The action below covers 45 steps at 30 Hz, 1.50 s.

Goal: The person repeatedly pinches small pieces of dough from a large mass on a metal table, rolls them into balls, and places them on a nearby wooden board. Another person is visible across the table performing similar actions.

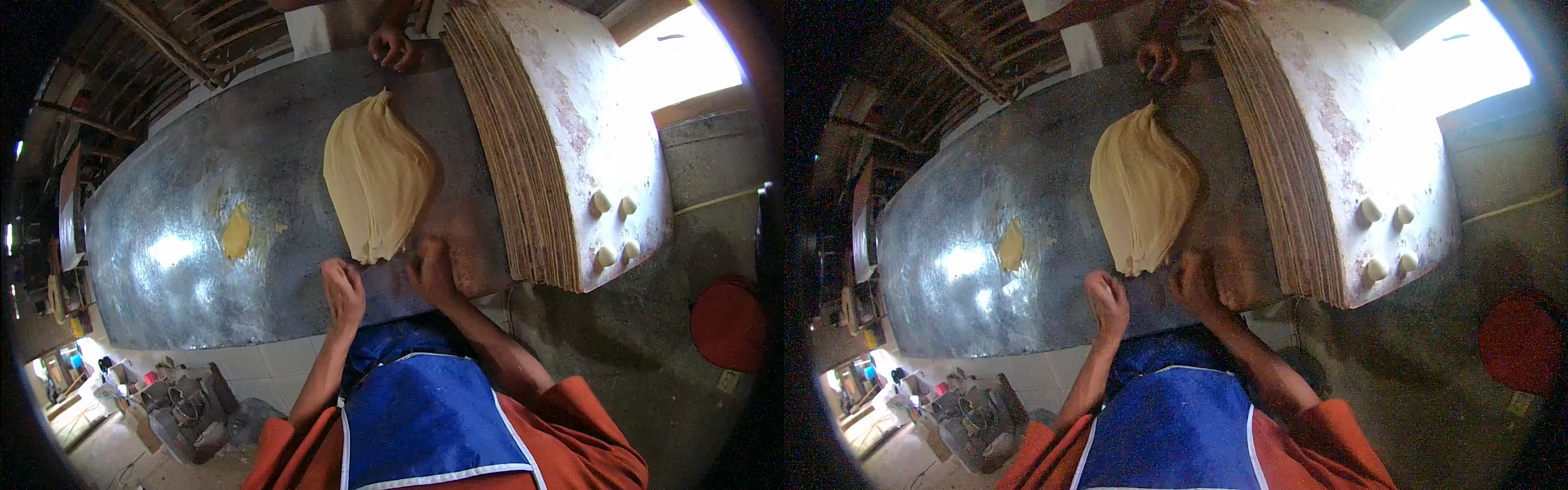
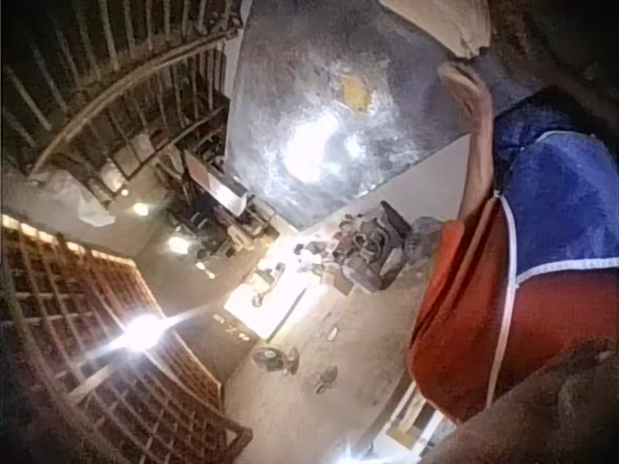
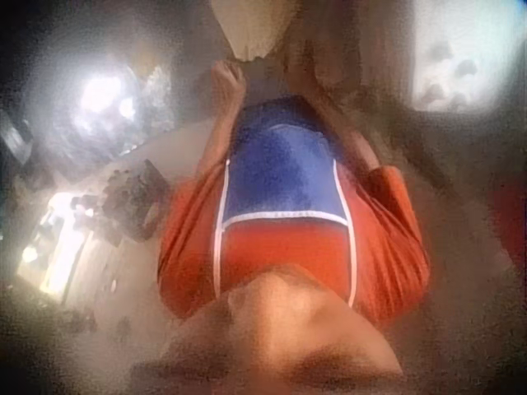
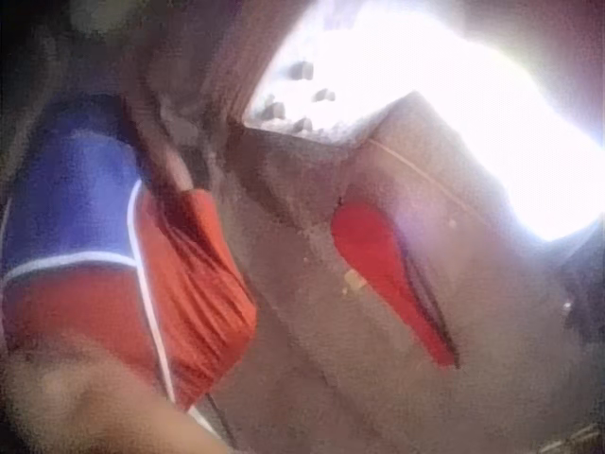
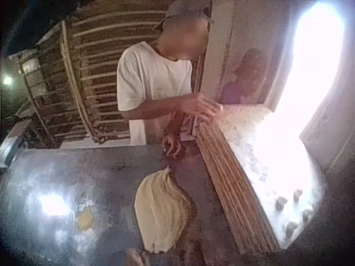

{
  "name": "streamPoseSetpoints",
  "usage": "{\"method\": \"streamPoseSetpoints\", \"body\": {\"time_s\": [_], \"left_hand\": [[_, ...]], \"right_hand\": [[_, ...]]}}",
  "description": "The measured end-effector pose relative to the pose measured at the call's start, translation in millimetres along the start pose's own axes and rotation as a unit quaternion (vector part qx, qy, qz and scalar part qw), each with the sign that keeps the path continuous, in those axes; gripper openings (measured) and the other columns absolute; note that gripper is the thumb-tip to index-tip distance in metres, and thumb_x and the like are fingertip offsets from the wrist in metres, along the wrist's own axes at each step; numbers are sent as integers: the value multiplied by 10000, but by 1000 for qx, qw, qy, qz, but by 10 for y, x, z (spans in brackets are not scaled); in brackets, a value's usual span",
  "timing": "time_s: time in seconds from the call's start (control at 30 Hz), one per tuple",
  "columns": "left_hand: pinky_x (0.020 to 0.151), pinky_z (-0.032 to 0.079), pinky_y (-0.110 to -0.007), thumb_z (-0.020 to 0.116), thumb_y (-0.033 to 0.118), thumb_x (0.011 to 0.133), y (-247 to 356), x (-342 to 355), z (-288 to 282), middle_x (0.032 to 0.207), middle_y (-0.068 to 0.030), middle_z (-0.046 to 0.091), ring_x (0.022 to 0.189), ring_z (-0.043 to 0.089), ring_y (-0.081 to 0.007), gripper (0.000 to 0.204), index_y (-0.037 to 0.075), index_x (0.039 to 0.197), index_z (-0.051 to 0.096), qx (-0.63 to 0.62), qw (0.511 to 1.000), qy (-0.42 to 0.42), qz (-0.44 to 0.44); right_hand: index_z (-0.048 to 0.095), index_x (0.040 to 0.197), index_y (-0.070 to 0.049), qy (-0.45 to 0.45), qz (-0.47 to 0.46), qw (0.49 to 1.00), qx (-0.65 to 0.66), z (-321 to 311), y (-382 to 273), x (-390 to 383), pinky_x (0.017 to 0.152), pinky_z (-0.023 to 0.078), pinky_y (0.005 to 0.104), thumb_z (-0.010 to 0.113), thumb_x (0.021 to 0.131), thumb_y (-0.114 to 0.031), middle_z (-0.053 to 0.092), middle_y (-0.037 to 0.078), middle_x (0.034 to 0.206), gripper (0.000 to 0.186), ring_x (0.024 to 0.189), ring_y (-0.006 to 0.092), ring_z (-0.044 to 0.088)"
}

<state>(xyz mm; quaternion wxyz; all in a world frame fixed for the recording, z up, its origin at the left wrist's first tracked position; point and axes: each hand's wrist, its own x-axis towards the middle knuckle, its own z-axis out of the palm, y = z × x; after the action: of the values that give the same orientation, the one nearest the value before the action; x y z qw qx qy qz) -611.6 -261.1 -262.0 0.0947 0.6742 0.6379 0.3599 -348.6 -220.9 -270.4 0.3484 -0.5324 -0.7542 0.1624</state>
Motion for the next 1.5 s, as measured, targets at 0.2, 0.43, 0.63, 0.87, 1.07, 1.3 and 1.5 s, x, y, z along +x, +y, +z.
{"method": "streamPoseSetpoints", "body": {"time_s": [0.2, 0.43, 0.63, 0.87, 1.07, 1.3, 1.5], "left_hand": [[771, 436, -461, 657, 38, 911, -34, -5, -42, 934, -185, 473, 843, 519, -354, 283, 11, 1013, 395, 47, 997, 5, -66], [728, 403, -476, 670, 34, 895, -68, -42, -123, 882, -156, 434, 810, 485, -332, 301, 12, 1018, 396, -32, 998, -28, 52], [790, 426, -483, 685, 21, 885, -133, 143, -22, 921, -165, 452, 863, 504, -361, 317, 3, 1029, 402, 72, 994, 30, -76], [756, 404, -449, 670, -2, 877, -192, 24, -163, 933, -170, 445, 834, 488, -349, 302, 4, 1013, 401, -21, 998, -31, -53], [805, 428, -446, 655, 33, 914, -97, -40, -73, 972, -181, 472, 878, 520, -362, 266, -3, 1019, 413, 1, 993, 21, -113], [808, 436, -439, 638, 43, 940, -208, -251, -163, 992, -177, 492, 909, 530, -363, 226, -4, 1036, 439, 49, 994, -11, -100], [876, 457, -456, 701, 35, 840, -143, -138, -487, 1035, -178, 556, 989, 559, -367, 330, -26, 1108, 520, 36, 993, -103, 35]], "right_hand": [[496, 982, 1, -96, -14, 995, -9, -55, 318, -74, 741, 445, 504, 607, 926, -114, 509, 209, 875, 169, 780, 369, 521], [458, 1029, 9, -158, 87, 977, 115, -83, 298, -129, 796, 447, 485, 632, 918, -115, 525, 190, 891, 241, 819, 373, 537], [429, 1032, 14, 14, -196, 943, -269, -97, 200, -16, 787, 402, 496, 689, 861, -100, 507, 182, 843, 332, 795, 384, 507], [430, 1025, 34, -49, -68, 996, 6, -223, 213, -116, 743, 396, 485, 690, 824, -71, 505, 166, 816, 345, 768, 367, 503], [431, 1073, 33, -122, 18, 992, -30, -47, 173, -69, 726, 432, 455, 652, 879, -39, 514, 153, 820, 303, 741, 331, 517], [520, 979, -6, -122, 113, 986, -9, -163, 366, -128, 760, 450, 437, 587, 969, -178, 533, 151, 832, 185, 800, 279, 564], [564, 995, 1, -108, 143, 981, 70, -205, 255, -285, 813, 479, 404, 490, 1032, -277, 579, 167, 925, 290, 889, 284, 593]]}}
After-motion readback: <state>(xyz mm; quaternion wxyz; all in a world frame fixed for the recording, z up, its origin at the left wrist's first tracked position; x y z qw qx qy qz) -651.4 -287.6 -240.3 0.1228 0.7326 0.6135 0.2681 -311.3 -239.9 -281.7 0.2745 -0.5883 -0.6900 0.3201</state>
